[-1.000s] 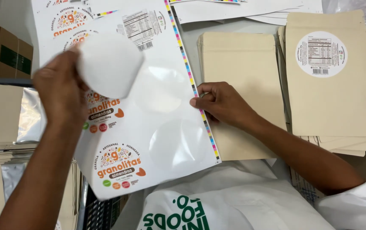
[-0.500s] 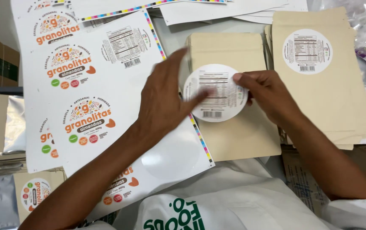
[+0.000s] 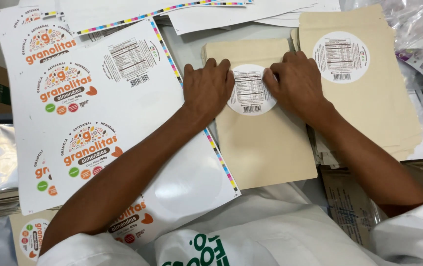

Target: Peeling product labels from a sheet and applying them to the center of paper packaging bags

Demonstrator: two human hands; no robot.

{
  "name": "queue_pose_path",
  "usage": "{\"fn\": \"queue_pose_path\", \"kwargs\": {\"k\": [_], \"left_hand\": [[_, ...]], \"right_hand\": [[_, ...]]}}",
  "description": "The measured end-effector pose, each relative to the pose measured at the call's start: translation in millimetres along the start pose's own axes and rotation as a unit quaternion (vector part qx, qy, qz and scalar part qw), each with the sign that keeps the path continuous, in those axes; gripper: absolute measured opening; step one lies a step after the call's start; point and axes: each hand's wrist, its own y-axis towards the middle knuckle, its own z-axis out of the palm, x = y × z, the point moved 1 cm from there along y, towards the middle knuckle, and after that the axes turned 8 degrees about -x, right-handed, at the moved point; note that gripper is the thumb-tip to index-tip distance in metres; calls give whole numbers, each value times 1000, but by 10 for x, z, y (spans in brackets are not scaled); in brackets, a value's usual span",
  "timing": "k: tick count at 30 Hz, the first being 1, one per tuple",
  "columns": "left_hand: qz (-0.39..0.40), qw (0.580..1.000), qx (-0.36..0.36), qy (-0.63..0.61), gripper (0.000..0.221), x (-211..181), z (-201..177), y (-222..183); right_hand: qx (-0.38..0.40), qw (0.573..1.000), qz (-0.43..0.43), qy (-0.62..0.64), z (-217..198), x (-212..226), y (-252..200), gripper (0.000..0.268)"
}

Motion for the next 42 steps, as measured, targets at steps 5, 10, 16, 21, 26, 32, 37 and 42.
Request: {"fn": "queue_pose_path", "kwargs": {"k": [5, 10, 16, 21, 26, 32, 37, 42], "left_hand": [[50, 995, -9, 90, 40, 163, 10, 165], [94, 995, -19, 29, 35, 276, -71, 220], [98, 994, -41, 5, 39, 250, -131, 258], [14, 980, 75, -182, 25, 278, -599, 425], [-36, 895, -20, -443, 23, 202, -1215, 398], [55, 969, -4, -239, 30, 163, -1107, -86], [85, 974, 88, -188, 43, 181, -832, -454], [103, 974, 99, -176, 48, 163, -740, -461]], "right_hand": [[-1, 992, 31, -125, 56, 63, -15, 60], [-121, 977, -162, 66, 129, 383, -219, 40], [153, 958, -169, 174, -339, 740, -733, 65], [128, 963, -65, 227, -574, 426, -870, 75], [-35, 861, 247, 443, -637, 44, -812, 11], [-157, 831, 346, 407, -598, -1237, -846, 28], [-229, 927, 203, 216, -428, -1861, -867, 34], [-247, 931, 53, 265, -423, -780, -384, 33]]}}
